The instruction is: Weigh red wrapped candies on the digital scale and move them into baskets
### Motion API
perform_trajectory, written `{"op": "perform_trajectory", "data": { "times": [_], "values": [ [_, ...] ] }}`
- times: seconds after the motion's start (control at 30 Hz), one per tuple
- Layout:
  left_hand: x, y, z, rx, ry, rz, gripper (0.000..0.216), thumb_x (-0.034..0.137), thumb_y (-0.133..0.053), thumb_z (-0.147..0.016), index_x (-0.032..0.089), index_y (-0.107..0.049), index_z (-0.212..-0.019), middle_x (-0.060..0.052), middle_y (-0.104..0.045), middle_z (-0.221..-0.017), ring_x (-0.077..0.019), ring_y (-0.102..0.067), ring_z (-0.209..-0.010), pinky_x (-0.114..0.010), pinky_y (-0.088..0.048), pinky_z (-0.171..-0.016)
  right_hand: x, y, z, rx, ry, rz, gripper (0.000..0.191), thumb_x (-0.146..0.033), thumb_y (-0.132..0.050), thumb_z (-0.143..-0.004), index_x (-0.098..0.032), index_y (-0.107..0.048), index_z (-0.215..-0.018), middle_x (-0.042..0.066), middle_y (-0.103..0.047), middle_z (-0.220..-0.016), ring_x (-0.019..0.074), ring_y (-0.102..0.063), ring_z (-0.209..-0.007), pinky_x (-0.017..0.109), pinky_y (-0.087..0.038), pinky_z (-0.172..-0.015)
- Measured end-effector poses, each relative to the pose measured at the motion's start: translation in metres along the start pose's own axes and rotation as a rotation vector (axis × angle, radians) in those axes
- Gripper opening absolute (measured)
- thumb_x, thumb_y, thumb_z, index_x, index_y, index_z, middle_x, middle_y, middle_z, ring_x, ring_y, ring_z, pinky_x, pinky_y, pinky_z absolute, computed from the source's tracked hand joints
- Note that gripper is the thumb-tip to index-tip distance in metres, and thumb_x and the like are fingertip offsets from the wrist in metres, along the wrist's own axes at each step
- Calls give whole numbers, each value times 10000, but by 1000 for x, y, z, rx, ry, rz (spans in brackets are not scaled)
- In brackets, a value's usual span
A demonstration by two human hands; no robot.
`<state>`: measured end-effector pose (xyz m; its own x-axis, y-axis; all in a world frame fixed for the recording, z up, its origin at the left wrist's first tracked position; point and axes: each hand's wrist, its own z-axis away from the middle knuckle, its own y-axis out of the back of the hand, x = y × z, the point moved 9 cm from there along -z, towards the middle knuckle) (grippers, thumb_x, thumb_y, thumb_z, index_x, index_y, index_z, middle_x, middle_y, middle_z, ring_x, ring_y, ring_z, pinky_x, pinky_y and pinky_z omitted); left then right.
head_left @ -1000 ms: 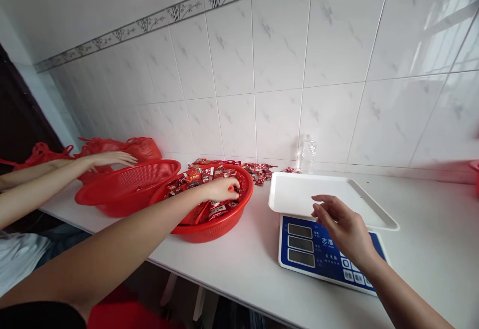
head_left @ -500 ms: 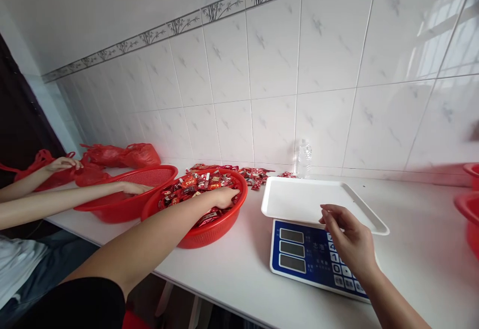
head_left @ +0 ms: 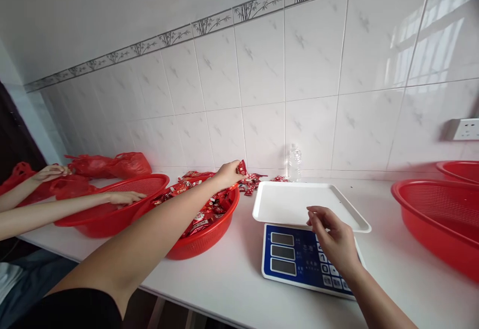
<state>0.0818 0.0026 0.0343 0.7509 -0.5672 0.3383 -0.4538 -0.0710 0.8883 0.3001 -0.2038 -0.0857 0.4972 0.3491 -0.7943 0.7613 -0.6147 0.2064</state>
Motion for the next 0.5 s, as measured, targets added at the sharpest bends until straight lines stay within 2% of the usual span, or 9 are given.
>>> {"op": "perform_trajectory", "data": {
  "times": [0.17, 0.23, 0.3, 0.4, 0.5],
  "values": [
    [60, -72, -7, -140, -51, 195, 276, 335, -706, -695, 182, -596, -896, -20, -672, -848, -151, -627, -728, -217, -456, -607, -3, 2, -2, 23, 29, 6, 306, -470, -485, -890, -209, -618, -977, 22, -657, -699, 154, -603, -612, 246, -467, -553],
    [79, -97, -6, -205, -49, 257, 397, 339, -727, -669, 172, -595, -1005, -39, -677, -860, -148, -635, -684, -215, -460, -561, -2, 2, -3, 25, 30, 0, 293, -460, -484, -894, -212, -615, -978, 21, -662, -711, 155, -618, -637, 241, -475, -565],
    [92, -113, -5, -260, -52, 307, 523, 358, -732, -660, 170, -568, -1120, -61, -676, -928, -141, -641, -665, -208, -460, -531, -1, 2, -4, 21, 26, -20, 285, -456, -483, -896, -214, -611, -975, 24, -666, -728, 165, -640, -678, 240, -484, -576],
    [93, -113, -8, -284, -53, 336, 542, 376, -695, -694, 195, -551, -1185, -81, -645, -1077, -135, -649, -748, -192, -471, -564, 0, 2, -5, 26, 21, -41, 280, -454, -486, -894, -213, -606, -968, 29, -668, -742, 178, -653, -706, 246, -492, -587],
    [60, -90, -14, -237, 10, 275, 447, 317, -648, -722, 194, -570, -1145, -86, -632, -1116, -150, -634, -831, -192, -463, -587, 0, 3, -5, 31, 25, -44, 271, -445, -494, -891, -209, -612, -951, 31, -667, -745, 170, -642, -686, 249, -493, -598]
  ]
}}
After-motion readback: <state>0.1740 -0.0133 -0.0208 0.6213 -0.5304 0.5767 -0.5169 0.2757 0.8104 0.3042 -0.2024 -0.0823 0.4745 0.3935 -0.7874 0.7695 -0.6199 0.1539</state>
